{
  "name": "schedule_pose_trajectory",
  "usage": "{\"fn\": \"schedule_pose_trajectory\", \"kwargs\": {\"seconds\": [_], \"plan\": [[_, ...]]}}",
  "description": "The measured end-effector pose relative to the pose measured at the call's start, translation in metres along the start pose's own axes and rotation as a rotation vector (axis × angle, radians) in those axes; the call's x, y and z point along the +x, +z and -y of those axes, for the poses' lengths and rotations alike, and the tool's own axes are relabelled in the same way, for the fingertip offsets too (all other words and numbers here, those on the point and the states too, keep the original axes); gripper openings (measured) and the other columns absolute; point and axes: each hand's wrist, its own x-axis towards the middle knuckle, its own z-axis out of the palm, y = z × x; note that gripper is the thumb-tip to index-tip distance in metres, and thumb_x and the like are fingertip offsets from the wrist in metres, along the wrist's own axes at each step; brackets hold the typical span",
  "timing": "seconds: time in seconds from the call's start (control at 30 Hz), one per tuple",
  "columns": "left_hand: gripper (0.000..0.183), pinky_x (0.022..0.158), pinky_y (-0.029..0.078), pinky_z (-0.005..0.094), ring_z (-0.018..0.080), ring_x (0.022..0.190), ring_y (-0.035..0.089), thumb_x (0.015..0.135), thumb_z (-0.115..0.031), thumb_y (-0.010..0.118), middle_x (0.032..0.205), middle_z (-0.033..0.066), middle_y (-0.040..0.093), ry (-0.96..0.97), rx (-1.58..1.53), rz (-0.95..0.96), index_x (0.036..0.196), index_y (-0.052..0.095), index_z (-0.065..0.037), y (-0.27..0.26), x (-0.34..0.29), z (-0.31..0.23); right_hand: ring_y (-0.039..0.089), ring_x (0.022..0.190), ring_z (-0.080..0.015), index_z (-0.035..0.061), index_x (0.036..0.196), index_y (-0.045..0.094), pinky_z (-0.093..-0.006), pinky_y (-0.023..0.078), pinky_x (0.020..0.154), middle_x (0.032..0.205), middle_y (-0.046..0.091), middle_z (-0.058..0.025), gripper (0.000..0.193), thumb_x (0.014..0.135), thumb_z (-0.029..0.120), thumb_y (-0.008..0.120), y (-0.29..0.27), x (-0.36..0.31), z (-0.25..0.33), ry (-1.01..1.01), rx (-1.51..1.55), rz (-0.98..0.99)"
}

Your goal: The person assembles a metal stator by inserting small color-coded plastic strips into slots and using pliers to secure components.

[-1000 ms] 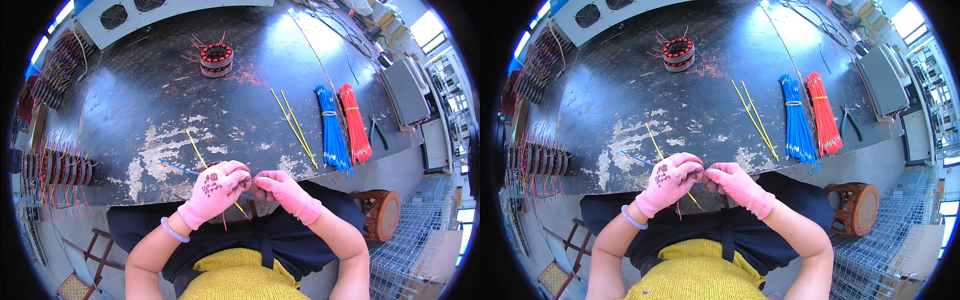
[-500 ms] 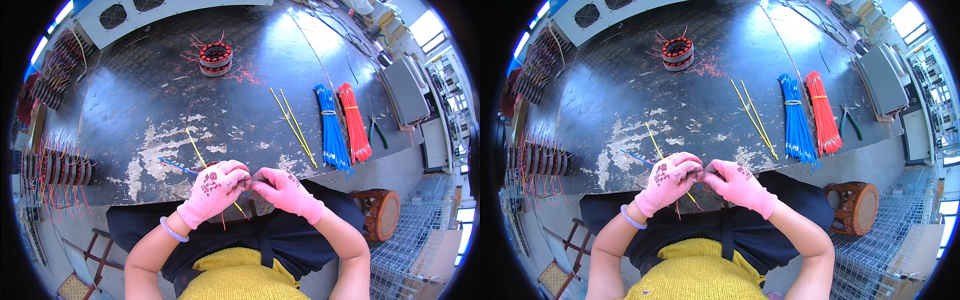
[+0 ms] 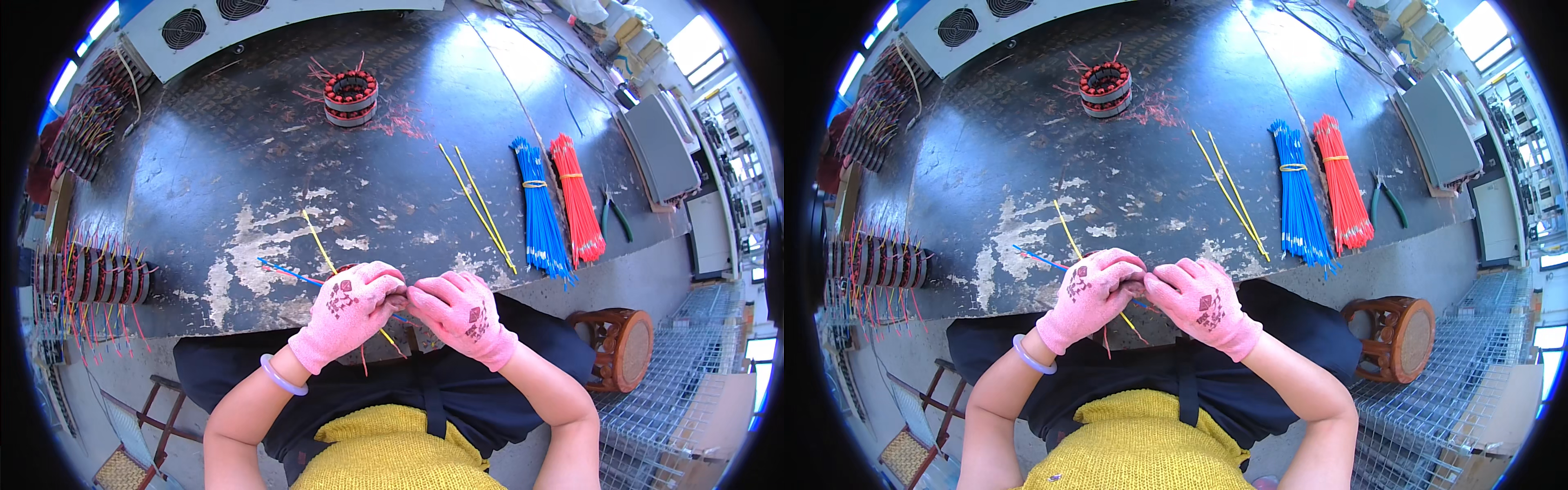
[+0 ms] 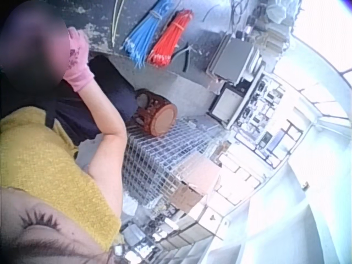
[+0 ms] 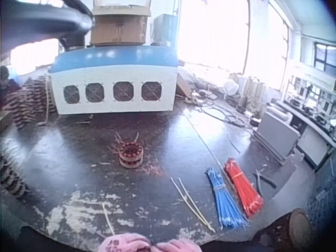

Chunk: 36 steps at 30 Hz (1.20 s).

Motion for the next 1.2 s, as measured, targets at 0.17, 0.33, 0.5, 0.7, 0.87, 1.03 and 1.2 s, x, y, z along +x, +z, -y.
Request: {"fn": "schedule_pose_trajectory", "kwargs": {"seconds": [0.17, 0.33, 0.5, 0.7, 0.87, 1.03, 1.2], "plan": [[0.015, 0.08, 0.056, 0.0401, 0.0291, 0.089, 0.069, 0.082, -0.005, 0.073, 0.101, 0.0075, 0.069, -0.023, -0.033, 0.018, 0.095, 0.067, -0.007, -0.001, 0.001, -0.002, 0.068, 0.083, -0.0223, 0.0129, 0.104, 0.07, -0.0378, 0.054, 0.072, 0.098, 0.07, -0.0014, 0.028, 0.08, 0.019, 0.082, -0.002, -0.008, -0.007, 0.064, 0.079, -0.054], [0.016, 0.078, 0.056, 0.0398, 0.0291, 0.086, 0.069, 0.081, -0.005, 0.075, 0.1, 0.007, 0.068, -0.034, -0.04, -0.01, 0.095, 0.067, -0.007, -0.001, 0.001, -0.003, 0.07, 0.087, -0.0284, 0.0108, 0.106, 0.07, -0.0398, 0.055, 0.075, 0.099, 0.071, -0.0056, 0.032, 0.08, 0.023, 0.083, -0.002, 0.0, -0.003, 0.242, 0.271, -0.02], [0.015, 0.076, 0.056, 0.0398, 0.0288, 0.088, 0.069, 0.082, -0.008, 0.075, 0.099, 0.0053, 0.067, -0.014, -0.016, 0.007, 0.093, 0.065, -0.009, -0.001, 0.0, -0.002, 0.069, 0.078, -0.0229, 0.0058, 0.107, 0.07, -0.0338, 0.053, 0.07, 0.084, 0.07, -0.0069, 0.023, 0.09, 0.021, 0.076, 0.005, 0.003, -0.002, 0.302, 0.377, 0.049], [0.015, 0.076, 0.056, 0.0401, 0.0287, 0.09, 0.069, 0.082, -0.007, 0.074, 0.1, 0.005, 0.067, 0.015, 0.013, 0.011, 0.093, 0.065, -0.009, 0.0, 0.0, 0.0, 0.055, 0.069, -0.0036, 0.0036, 0.093, 0.07, -0.0231, 0.045, 0.061, 0.077, 0.064, 0.0021, 0.029, 0.098, 0.032, 0.07, -0.009, 0.021, -0.011, 0.975, 1.035, 0.445], [0.014, 0.075, 0.056, 0.0398, 0.0288, 0.089, 0.069, 0.083, -0.007, 0.074, 0.099, 0.0054, 0.067, -0.023, 0.002, -0.022, 0.095, 0.066, -0.009, -0.001, 0.002, -0.003, 0.07, 0.079, -0.0207, 0.0113, 0.107, 0.069, -0.0339, 0.056, 0.071, 0.101, 0.071, -0.002, 0.036, 0.081, 0.031, 0.084, -0.012, -0.004, 0.002, 0.34, 0.05, -0.075], [0.015, 0.076, 0.056, 0.0397, 0.0293, 0.088, 0.069, 0.082, -0.005, 0.071, 0.099, 0.0059, 0.067, -0.002, -0.014, -0.032, 0.096, 0.067, -0.009, 0.001, 0.002, -0.002, 0.069, 0.084, -0.0198, 0.014, 0.119, 0.066, -0.0338, 0.056, 0.072, 0.111, 0.069, -0.0012, 0.04, 0.083, 0.027, 0.079, 0.006, -0.007, 0.0, 0.075, -0.165, -0.076], [0.021, 0.077, 0.056, 0.0399, 0.0304, 0.087, 0.069, 0.078, 0.001, 0.075, 0.1, 0.0074, 0.07, 0.018, -0.012, -0.001, 0.096, 0.067, -0.007, -0.001, 0.002, -0.001, 0.063, 0.076, -0.0074, 0.0067, 0.109, 0.07, -0.0248, 0.051, 0.068, 0.089, 0.069, -0.0006, 0.023, 0.099, 0.027, 0.067, -0.005, 0.008, -0.002, 1.083, 1.166, 0.446]]}}
